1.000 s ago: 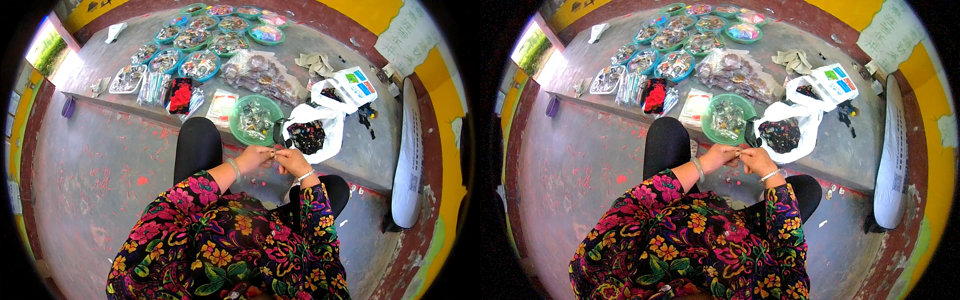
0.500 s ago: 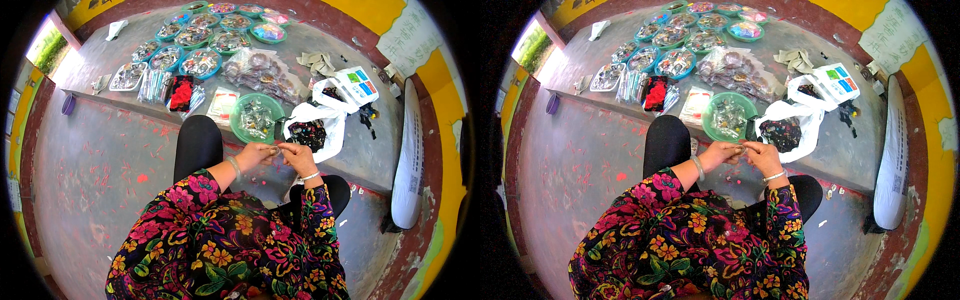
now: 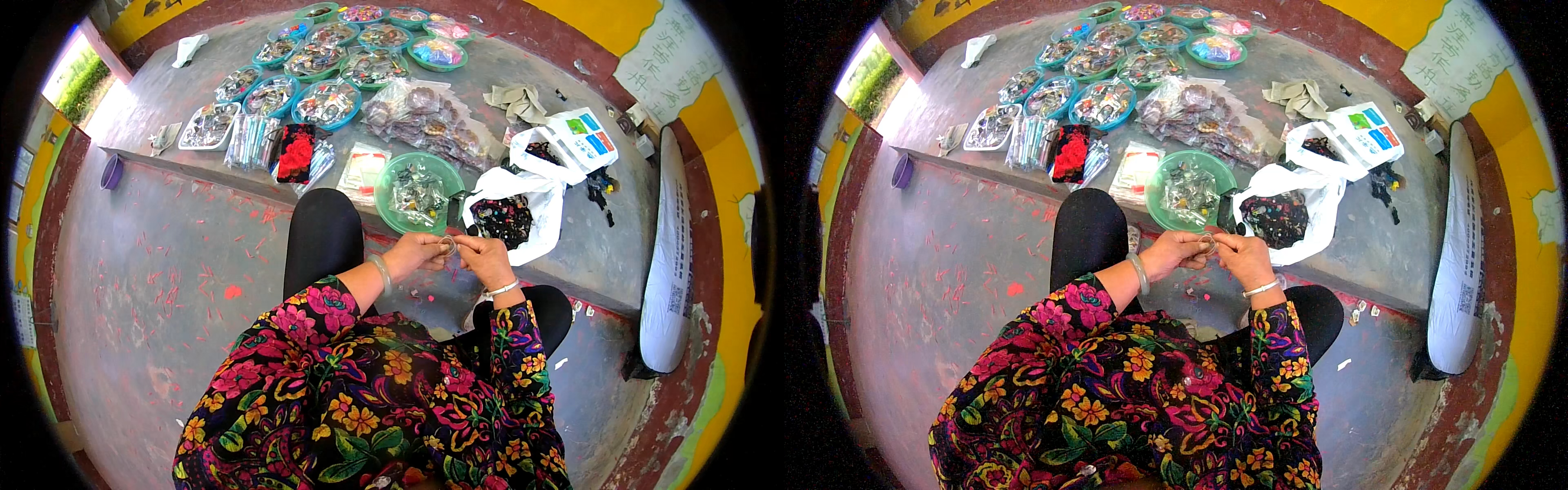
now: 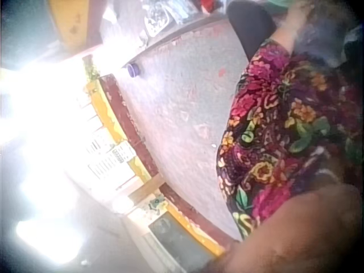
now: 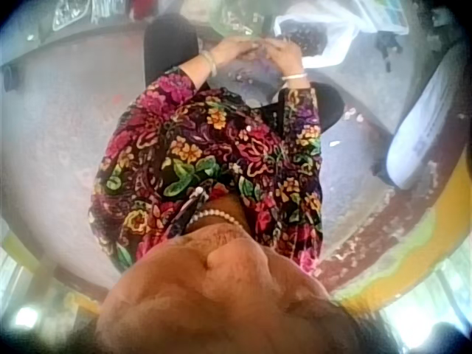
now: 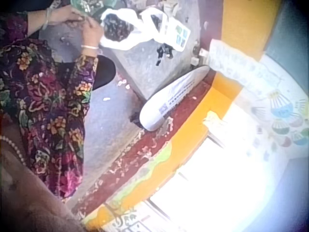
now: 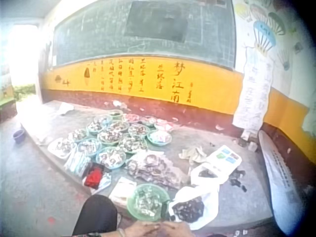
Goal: The person sits on the floor and packs small jewelry items into clear plastic bags. They pick up items from a white sack, place them into bags, and arrange the sealed packages into a green bowl.
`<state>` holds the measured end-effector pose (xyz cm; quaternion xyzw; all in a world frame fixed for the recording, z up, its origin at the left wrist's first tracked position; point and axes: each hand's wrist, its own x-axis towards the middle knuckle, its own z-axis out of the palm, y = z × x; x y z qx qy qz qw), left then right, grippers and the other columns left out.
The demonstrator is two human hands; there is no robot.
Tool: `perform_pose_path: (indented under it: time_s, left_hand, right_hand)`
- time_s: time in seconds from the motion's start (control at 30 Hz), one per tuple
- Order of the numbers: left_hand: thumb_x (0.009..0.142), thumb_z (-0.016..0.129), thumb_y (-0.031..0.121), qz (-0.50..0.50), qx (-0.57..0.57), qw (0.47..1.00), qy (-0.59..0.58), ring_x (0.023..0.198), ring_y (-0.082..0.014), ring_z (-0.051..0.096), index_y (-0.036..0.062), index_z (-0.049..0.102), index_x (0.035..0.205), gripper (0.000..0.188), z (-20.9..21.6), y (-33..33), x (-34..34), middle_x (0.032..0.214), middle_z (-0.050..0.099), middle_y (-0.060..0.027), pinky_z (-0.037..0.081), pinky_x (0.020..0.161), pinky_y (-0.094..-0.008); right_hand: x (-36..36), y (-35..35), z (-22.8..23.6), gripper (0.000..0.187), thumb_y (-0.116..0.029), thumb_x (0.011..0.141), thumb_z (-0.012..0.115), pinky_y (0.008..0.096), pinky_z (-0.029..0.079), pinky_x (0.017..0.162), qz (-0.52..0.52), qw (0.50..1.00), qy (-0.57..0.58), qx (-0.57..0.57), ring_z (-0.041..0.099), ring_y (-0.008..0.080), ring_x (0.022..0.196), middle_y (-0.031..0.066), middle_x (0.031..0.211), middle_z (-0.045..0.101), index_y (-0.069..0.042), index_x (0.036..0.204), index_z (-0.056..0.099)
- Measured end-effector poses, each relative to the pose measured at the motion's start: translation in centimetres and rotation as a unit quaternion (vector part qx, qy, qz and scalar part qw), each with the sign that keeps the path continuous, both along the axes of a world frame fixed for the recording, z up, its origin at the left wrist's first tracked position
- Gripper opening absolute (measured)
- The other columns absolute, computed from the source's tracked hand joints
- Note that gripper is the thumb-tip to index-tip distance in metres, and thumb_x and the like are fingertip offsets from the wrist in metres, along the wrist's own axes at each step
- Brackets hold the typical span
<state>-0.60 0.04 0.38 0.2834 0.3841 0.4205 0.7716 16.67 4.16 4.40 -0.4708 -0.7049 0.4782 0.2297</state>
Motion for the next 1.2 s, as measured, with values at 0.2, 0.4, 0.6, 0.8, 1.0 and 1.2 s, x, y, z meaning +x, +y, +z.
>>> perform_pose_path:
  time_s: [0.2,0.4,0.6,0.8,1.0,1.2]
  left_hand:
    - [0.088,0.051,0.013,-0.009,0.010,1.000,-0.008,0.059,-0.0058,0.040,0.0024,0.060,0.095,0.016,-0.2,0.0,-0.1,0.072,0.050,0.0026,0.034,0.051,-0.0198]
    - [0.088,0.052,0.014,-0.012,0.004,1.000,0.010,0.064,-0.0060,0.045,0.0036,0.060,0.095,0.015,-1.1,0.0,0.0,0.078,0.053,0.0019,0.042,0.057,-0.0212]
    - [0.087,0.052,0.013,-0.013,0.012,1.000,0.021,0.068,-0.0072,0.049,0.0037,0.060,0.096,0.015,-1.4,0.0,-0.1,0.079,0.054,0.0013,0.046,0.064,-0.0237]
    - [0.086,0.054,0.013,-0.003,0.001,0.999,0.037,0.070,-0.0081,0.050,0.0031,0.061,0.095,0.015,-0.3,-0.1,-0.1,0.079,0.055,0.0006,0.047,0.067,-0.0252]
    - [0.085,0.055,0.015,-0.043,0.015,0.999,0.024,0.076,-0.0088,0.054,0.0037,0.060,0.101,0.020,-1.5,0.0,-0.3,0.086,0.058,-0.0003,0.049,0.072,-0.0262]
    - [0.085,0.057,0.018,-0.047,0.036,0.995,0.075,0.085,-0.0093,0.057,0.0064,0.058,0.108,0.027,-0.6,-0.2,0.0,0.096,0.060,-0.0015,0.050,0.075,-0.0261]
  right_hand:
    - [-0.2,-0.3,0.1,0.019,-0.017,0.077,0.056,0.0262,0.044,0.047,0.017,0.994,-0.038,0.097,0.058,0.0150,0.049,0.0094,0.057,0.060,-0.008,0.091,0.066]
    - [-0.1,-0.2,0.5,0.020,-0.020,0.075,0.058,0.0275,0.044,0.047,0.028,0.994,-0.074,0.082,0.058,0.0177,0.048,0.0100,0.055,0.058,-0.009,0.090,0.066]
    - [-0.3,-0.1,1.3,0.020,-0.018,0.074,0.061,0.0250,0.042,0.046,0.013,0.998,-0.055,0.011,0.056,0.0122,0.048,0.0073,0.056,0.059,-0.005,0.089,0.066]
    - [0.0,0.2,-0.4,0.017,-0.015,0.074,0.063,0.0229,0.042,0.046,-0.037,0.999,0.027,-0.008,0.055,0.0087,0.049,0.0061,0.059,0.061,-0.003,0.085,0.067]
    - [0.0,0.2,-0.3,0.016,-0.015,0.072,0.064,0.0225,0.042,0.047,-0.038,0.999,-0.016,0.003,0.055,0.0083,0.051,0.0055,0.060,0.061,-0.002,0.081,0.067]
    - [0.6,0.9,-1.3,0.015,-0.017,0.069,0.066,0.0242,0.043,0.048,-0.031,0.998,-0.005,-0.057,0.056,0.0102,0.050,0.0055,0.059,0.061,-0.003,0.076,0.066]
